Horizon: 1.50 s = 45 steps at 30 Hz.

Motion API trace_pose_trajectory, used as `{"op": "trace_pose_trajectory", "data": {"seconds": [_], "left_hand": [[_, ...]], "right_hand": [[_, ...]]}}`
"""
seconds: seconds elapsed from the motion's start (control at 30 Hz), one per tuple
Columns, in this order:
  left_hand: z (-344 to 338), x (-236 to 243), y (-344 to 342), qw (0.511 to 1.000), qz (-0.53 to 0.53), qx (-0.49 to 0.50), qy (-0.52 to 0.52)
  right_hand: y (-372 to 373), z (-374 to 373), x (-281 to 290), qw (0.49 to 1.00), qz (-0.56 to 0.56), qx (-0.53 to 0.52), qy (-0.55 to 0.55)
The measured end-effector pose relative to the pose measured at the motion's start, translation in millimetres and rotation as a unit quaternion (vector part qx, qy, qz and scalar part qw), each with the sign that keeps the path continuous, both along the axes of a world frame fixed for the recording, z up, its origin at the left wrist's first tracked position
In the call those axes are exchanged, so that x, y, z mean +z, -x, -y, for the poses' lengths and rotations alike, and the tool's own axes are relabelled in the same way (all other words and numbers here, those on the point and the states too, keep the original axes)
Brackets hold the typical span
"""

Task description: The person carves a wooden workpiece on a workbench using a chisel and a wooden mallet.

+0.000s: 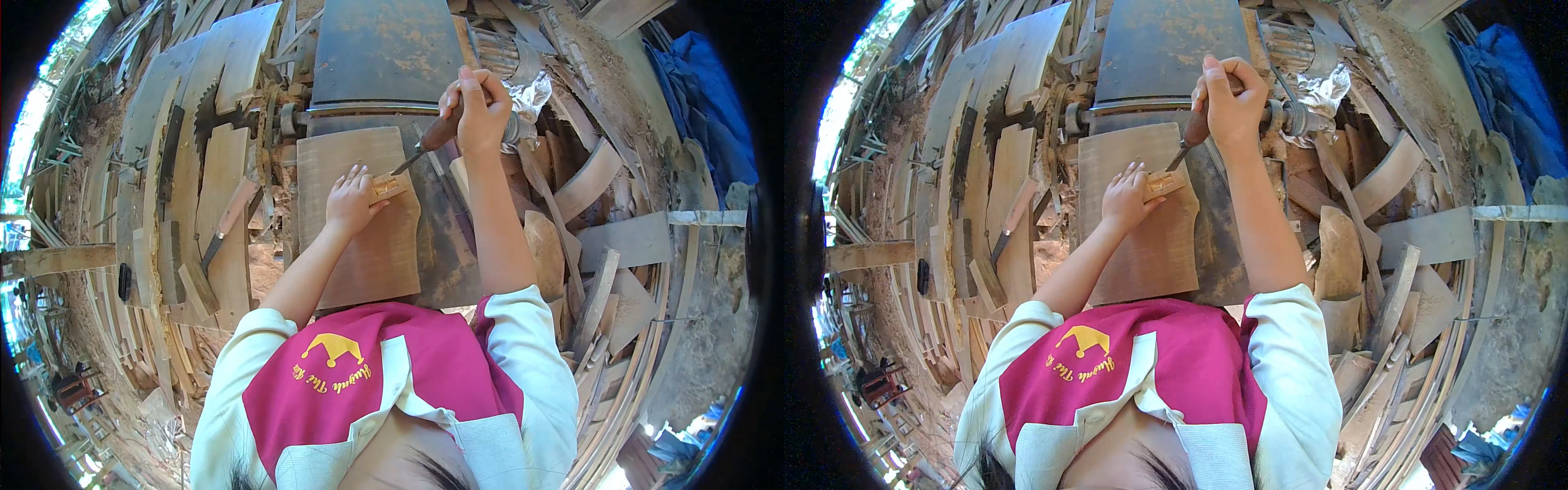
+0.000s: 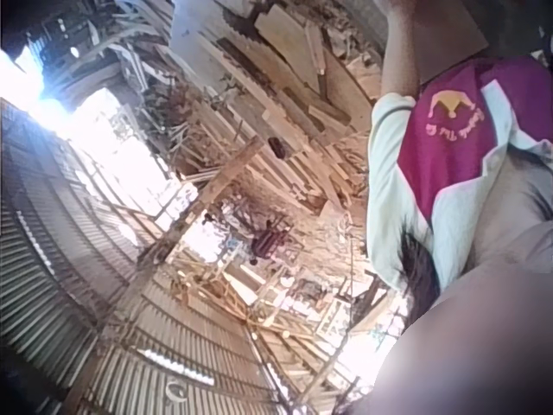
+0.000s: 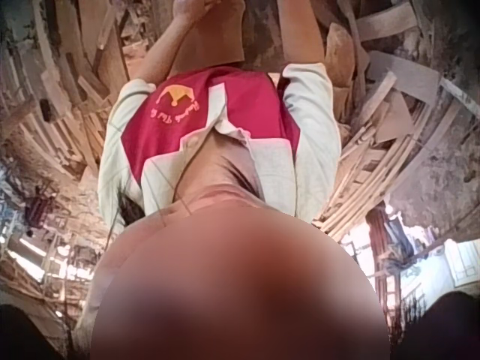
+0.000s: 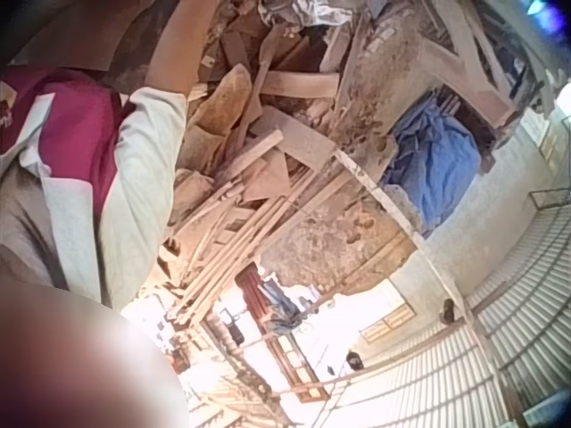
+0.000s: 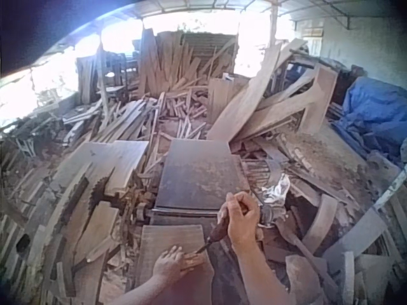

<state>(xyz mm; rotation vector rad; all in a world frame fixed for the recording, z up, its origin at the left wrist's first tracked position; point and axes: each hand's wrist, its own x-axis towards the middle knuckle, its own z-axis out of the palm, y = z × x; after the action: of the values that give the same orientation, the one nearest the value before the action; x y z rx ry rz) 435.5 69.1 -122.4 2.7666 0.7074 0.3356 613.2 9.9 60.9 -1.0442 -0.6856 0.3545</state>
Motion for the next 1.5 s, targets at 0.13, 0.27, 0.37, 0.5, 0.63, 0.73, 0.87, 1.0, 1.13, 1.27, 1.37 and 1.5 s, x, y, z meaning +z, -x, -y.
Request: {"op": "trace_pose_trajectory", "data": {"seconds": [0.13, 0.27, 0.37, 0.5, 0.63, 0.73, 0.87, 1.0, 1.13, 1.27, 1.37, 1.5], "left_hand": [[-0.3, 0.3, -0.4, 1.000, 0.007, -0.002, -0.002], [-1.4, -1.1, 0.2, 1.000, -0.012, 0.001, -0.001], [-0.8, -0.6, -0.5, 1.000, -0.011, 0.005, -0.001], [-0.1, 0.3, -0.8, 1.000, -0.012, 0.015, 0.001], [0.2, 1.8, -0.7, 1.000, -0.005, 0.015, 0.008], [1.7, 1.8, 0.5, 1.000, -0.001, 0.014, 0.003], [1.4, 4.6, -0.4, 1.000, 0.006, 0.014, 0.000], [2.8, 9.3, -1.7, 1.000, -0.007, 0.023, 0.019], [1.0, 3.0, 0.6, 1.000, 0.001, 0.026, 0.002], [1.3, 1.3, -2.0, 1.000, -0.005, 0.013, 0.002], [-0.2, -1.4, -1.0, 1.000, -0.002, 0.011, 0.004], [2.0, -2.9, -0.4, 1.000, 0.006, 0.020, 0.007]], "right_hand": [[5.0, 4.0, 2.8, 1.000, 0.010, 0.019, -0.010], [11.5, 2.5, -3.8, 0.999, 0.021, 0.030, 0.016], [16.0, 4.1, -4.1, 0.999, 0.032, 0.025, 0.019], [20.6, 9.0, -10.6, 0.997, 0.029, 0.065, -0.015], [36.4, 17.2, -16.7, 0.996, 0.054, 0.067, -0.018], [40.1, 24.4, -26.6, 0.994, 0.103, 0.047, -0.002], [50.4, 27.7, -23.4, 0.991, 0.112, 0.067, 0.042], [49.6, 14.2, -15.3, 0.967, 0.244, 0.043, 0.054], [46.4, -16.5, -6.8, 0.966, 0.170, 0.143, 0.129], [36.8, -43.6, -3.1, 0.954, 0.184, 0.181, 0.149], [34.6, -56.4, 1.0, 0.950, 0.140, 0.205, 0.188], [26.6, -65.2, 1.4, 0.946, 0.121, 0.234, 0.189]]}}
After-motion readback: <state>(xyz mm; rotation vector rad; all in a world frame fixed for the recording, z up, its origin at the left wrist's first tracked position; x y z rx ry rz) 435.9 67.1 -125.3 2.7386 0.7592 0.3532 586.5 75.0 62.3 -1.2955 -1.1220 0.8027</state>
